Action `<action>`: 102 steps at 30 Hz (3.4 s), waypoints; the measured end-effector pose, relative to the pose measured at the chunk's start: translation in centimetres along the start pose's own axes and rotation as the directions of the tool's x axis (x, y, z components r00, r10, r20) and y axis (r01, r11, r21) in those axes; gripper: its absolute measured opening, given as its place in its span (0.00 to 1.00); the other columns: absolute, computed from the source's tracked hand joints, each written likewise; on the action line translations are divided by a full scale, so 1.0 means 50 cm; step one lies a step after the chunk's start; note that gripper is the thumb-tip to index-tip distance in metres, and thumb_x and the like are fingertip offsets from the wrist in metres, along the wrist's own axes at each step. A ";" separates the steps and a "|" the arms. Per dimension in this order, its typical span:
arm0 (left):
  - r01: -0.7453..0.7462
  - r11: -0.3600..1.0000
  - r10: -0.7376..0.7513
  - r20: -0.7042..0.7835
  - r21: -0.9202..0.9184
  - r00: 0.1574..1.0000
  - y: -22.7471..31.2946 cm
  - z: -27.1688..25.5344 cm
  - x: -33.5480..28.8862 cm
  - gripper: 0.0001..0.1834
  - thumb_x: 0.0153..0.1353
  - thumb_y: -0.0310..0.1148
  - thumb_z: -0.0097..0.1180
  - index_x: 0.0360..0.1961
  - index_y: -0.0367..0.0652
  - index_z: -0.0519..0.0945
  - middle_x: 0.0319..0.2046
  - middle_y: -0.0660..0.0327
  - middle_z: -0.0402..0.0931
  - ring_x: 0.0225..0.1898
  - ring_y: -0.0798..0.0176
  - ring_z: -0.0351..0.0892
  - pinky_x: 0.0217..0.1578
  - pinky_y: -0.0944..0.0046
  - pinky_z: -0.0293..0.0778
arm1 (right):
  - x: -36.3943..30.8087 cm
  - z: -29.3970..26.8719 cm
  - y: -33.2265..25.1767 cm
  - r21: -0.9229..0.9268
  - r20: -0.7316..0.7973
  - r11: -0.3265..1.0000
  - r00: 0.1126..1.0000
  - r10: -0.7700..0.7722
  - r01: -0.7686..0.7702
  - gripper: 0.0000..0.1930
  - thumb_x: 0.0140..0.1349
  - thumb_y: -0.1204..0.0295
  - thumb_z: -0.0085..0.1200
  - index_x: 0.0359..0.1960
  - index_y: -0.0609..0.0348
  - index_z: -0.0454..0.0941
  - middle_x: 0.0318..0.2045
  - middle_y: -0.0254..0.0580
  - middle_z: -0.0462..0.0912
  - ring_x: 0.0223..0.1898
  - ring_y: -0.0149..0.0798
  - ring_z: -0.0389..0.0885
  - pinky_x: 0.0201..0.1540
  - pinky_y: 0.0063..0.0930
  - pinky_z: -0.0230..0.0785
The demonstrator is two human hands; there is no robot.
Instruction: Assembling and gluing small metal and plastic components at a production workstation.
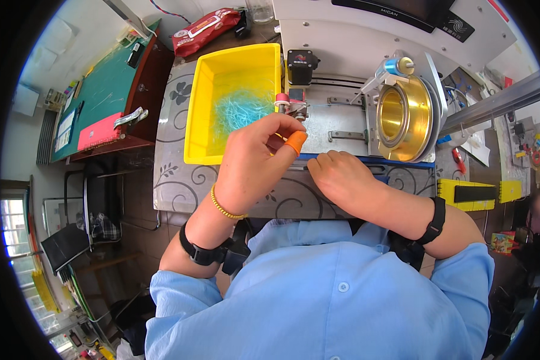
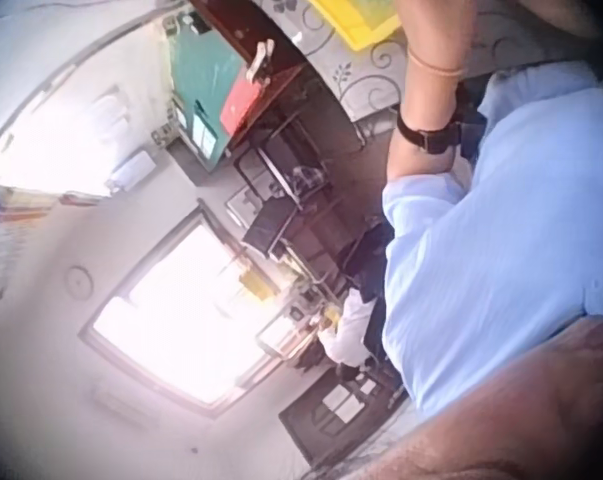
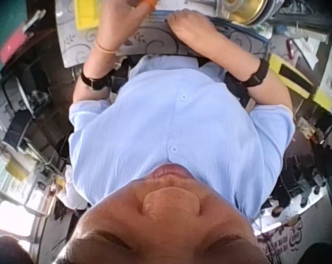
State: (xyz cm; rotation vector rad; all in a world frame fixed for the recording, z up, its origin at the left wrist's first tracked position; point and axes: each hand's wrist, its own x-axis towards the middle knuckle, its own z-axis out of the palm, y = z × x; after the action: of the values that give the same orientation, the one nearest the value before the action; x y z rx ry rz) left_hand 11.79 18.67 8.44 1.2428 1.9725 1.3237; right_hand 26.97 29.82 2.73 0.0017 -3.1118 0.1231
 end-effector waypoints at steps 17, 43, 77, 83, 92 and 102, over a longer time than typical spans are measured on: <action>-0.140 0.987 0.122 0.212 0.074 0.970 0.058 0.003 0.121 0.04 0.60 0.27 0.57 0.36 0.39 0.77 0.28 0.67 0.76 0.30 0.73 0.72 0.33 0.72 0.68 | -0.124 -0.193 0.045 0.676 -0.390 0.725 0.898 0.204 0.129 0.11 0.53 0.79 0.63 0.38 0.58 0.78 0.35 0.40 0.81 0.35 0.41 0.81 0.36 0.28 0.74; 0.047 0.921 -0.008 0.102 -0.388 0.995 0.021 0.009 0.121 0.06 0.68 0.30 0.49 0.40 0.39 0.73 0.33 0.66 0.74 0.36 0.74 0.71 0.40 0.73 0.69 | -0.020 -0.168 0.063 0.100 -0.645 0.971 0.758 -0.103 0.218 0.16 0.49 0.78 0.58 0.42 0.65 0.80 0.38 0.47 0.81 0.34 0.42 0.84 0.34 0.26 0.79; -0.027 0.965 0.078 -0.188 0.262 0.979 -0.081 -0.130 0.052 0.10 0.56 0.28 0.61 0.39 0.41 0.77 0.51 0.53 0.76 0.54 0.56 0.73 0.56 0.63 0.66 | 0.023 -0.095 0.016 0.347 -0.104 0.938 0.993 0.057 -0.018 0.12 0.54 0.70 0.63 0.38 0.56 0.75 0.27 0.38 0.79 0.28 0.43 0.79 0.30 0.34 0.72; -0.054 0.957 0.115 -0.202 0.284 0.973 -0.070 -0.126 0.036 0.12 0.52 0.29 0.65 0.38 0.40 0.78 0.49 0.53 0.77 0.54 0.53 0.74 0.55 0.60 0.67 | 0.056 -0.166 0.051 0.117 -0.602 0.991 0.790 0.117 -0.058 0.12 0.48 0.73 0.66 0.34 0.58 0.76 0.34 0.40 0.74 0.35 0.44 0.73 0.36 0.35 0.66; -0.144 0.956 0.193 -0.175 0.256 0.966 -0.057 -0.070 0.044 0.13 0.53 0.30 0.64 0.39 0.40 0.78 0.47 0.52 0.77 0.50 0.50 0.75 0.52 0.58 0.69 | 0.075 -0.162 0.048 0.146 -0.571 0.983 0.802 0.175 -0.111 0.10 0.48 0.78 0.62 0.32 0.56 0.77 0.35 0.39 0.73 0.36 0.44 0.72 0.39 0.36 0.65; -0.056 0.994 0.074 -0.192 0.095 0.979 -0.084 -0.088 0.032 0.19 0.63 0.23 0.49 0.56 0.42 0.74 0.49 0.60 0.78 0.49 0.66 0.75 0.50 0.69 0.68 | 0.079 -0.156 0.056 0.123 -0.631 0.990 0.765 0.128 -0.064 0.11 0.44 0.78 0.63 0.30 0.55 0.75 0.31 0.37 0.72 0.34 0.41 0.72 0.36 0.35 0.63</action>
State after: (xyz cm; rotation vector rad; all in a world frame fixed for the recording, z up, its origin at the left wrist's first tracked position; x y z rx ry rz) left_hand 5.84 17.38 6.76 1.2706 2.1637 1.4526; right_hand 23.24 33.21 10.39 -0.1636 -2.4123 0.2202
